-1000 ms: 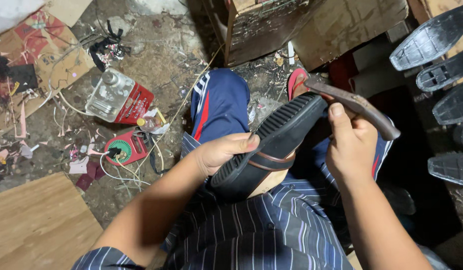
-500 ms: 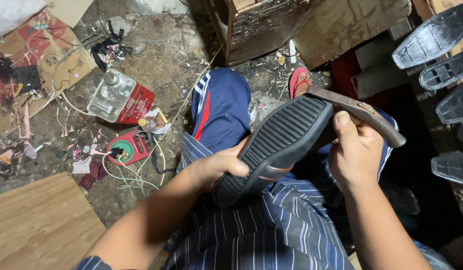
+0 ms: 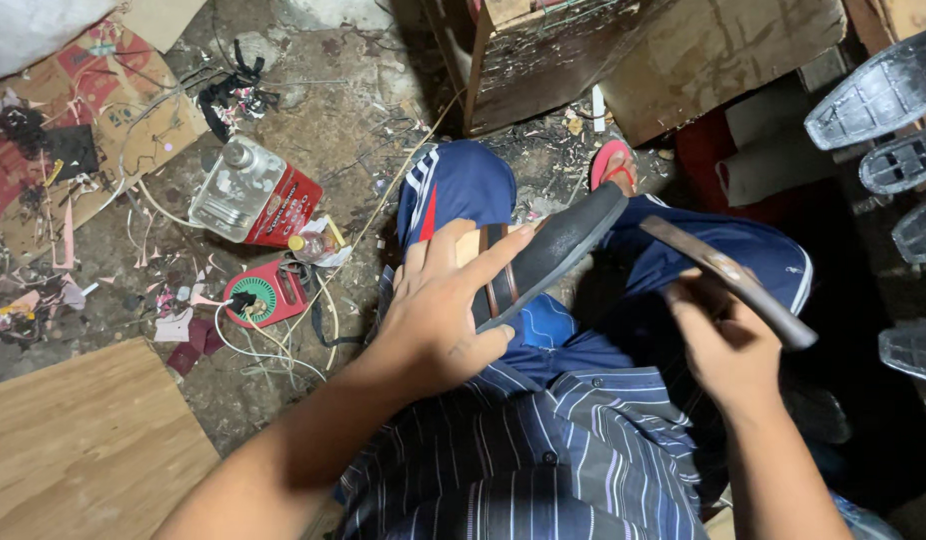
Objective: The person sits on the floor and fits a rubber sole onto a sandal, pressing and aligning it by hand. They then use a knife to trim and press the sole edge around the shoe, and finally apply glue from a container onto the sole using a thin wooden stick.
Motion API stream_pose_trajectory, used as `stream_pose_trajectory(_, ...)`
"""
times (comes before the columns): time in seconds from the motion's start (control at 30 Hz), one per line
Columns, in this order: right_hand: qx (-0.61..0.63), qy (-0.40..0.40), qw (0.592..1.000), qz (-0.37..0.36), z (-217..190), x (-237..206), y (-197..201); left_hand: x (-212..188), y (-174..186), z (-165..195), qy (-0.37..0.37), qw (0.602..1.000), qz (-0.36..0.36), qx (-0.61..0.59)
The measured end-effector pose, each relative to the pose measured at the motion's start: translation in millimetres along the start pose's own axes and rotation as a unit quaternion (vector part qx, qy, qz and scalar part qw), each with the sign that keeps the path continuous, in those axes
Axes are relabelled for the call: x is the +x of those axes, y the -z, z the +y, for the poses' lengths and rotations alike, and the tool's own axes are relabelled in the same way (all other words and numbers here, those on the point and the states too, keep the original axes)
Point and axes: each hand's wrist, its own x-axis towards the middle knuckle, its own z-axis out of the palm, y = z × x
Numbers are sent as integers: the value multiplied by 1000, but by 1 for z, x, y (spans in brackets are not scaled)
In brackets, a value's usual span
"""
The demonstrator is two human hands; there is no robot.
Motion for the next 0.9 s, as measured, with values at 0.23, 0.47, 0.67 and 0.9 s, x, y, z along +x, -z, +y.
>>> stream_pose_trajectory(0.23, -56, 80, 993, 59, -34, -22, 27, 76, -8, -16, -64, 906, -186, -373)
stream_pose_trajectory(0.47, -51, -168, 984, 17, -49, -35, 37, 133, -8, 11, -35, 965, -246, 80)
stream_pose_trajectory(0.67, -198, 49, 977, 70, -121, -36, 27, 107, -17, 25, -27, 963, -185, 195)
stream_pose_trajectory(0.9, -270, 0, 961, -67, -139, 1, -2, 117, -21, 16, -31, 958, -206, 195)
